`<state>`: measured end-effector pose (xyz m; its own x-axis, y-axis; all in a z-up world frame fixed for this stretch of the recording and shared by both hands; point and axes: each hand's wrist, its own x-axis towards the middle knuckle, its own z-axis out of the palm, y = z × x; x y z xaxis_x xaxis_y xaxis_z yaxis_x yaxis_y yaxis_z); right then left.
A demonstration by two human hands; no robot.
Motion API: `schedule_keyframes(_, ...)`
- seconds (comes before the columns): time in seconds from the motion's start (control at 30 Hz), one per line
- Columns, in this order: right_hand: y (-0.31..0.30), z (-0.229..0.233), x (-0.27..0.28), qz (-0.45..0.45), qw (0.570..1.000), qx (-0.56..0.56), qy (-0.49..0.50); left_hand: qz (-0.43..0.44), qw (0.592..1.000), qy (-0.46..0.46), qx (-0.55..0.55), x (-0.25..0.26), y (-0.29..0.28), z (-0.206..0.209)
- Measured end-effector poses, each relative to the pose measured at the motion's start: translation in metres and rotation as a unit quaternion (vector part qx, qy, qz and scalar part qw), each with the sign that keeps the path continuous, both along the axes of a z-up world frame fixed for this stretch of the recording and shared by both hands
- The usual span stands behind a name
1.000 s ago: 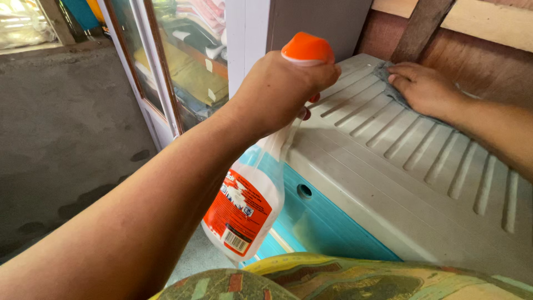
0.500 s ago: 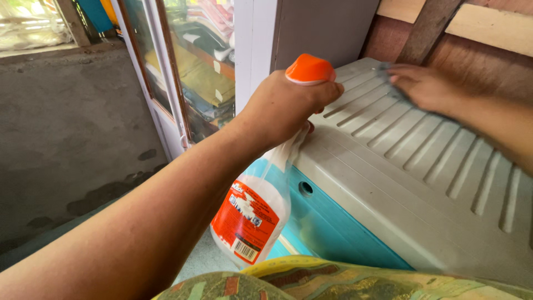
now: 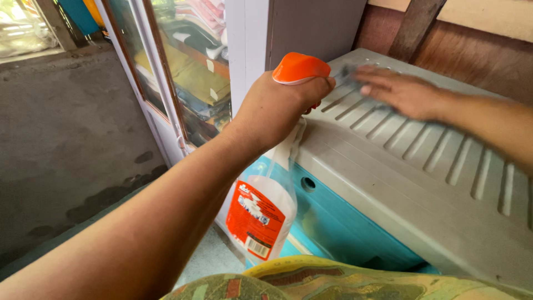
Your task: The person moves a stack of folded clothes from a plastic storage unit to a nearby bed. They then pick up a spray bottle and a cloth, spray the top of the storage unit, and wipe it clean with the cloth.
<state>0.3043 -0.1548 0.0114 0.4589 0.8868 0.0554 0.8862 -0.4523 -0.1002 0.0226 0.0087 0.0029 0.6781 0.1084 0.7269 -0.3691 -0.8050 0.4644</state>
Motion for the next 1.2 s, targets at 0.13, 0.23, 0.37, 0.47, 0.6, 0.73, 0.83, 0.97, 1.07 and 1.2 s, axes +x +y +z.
schedule_keyframes(0.13,0.012,-0.01,0.077,0.015,0.998,0.047,-0.043,-0.033,0.97,0.043,-0.237,-0.003,-0.008,-0.001)
schedule_keyframes(0.23,0.022,-0.024,0.115,0.015,0.997,0.057,-0.051,-0.027,0.969,0.036,-0.243,-0.008,-0.011,0.003)
schedule_keyframes(0.37,0.03,-0.036,0.109,0.185,0.963,0.014,-0.198,-0.032,0.969,0.03,-0.244,-0.014,-0.012,0.004)
schedule_keyframes(0.47,0.038,-0.043,0.05,0.247,0.942,0.029,-0.225,-0.002,0.973,0.04,-0.229,-0.014,-0.012,0.005)
schedule_keyframes(0.6,0.027,-0.024,-0.056,0.186,0.981,0.043,-0.037,-0.007,0.976,0.04,-0.212,-0.015,-0.014,0.006)
schedule_keyframes(0.73,0.015,-0.001,-0.128,0.102,0.994,-0.016,0.037,0.014,0.987,-0.008,-0.162,-0.016,-0.014,0.005)
schedule_keyframes(0.83,0.002,0.007,-0.137,0.201,0.979,-0.008,0.04,-0.006,0.984,0.007,-0.176,-0.015,-0.01,0.002)
schedule_keyframes(0.97,-0.012,0.003,-0.098,0.162,0.986,-0.003,0.034,-0.08,0.966,0.026,-0.244,-0.013,-0.002,-0.005)
schedule_keyframes(1.07,-0.009,-0.005,-0.045,0.072,0.997,0.0,0.014,-0.054,0.986,0.016,-0.159,-0.014,0.002,-0.01)
schedule_keyframes(1.2,0.004,-0.006,0.028,0.027,0.999,0.032,-0.03,-0.054,0.978,0.004,-0.202,-0.018,-0.001,-0.012)
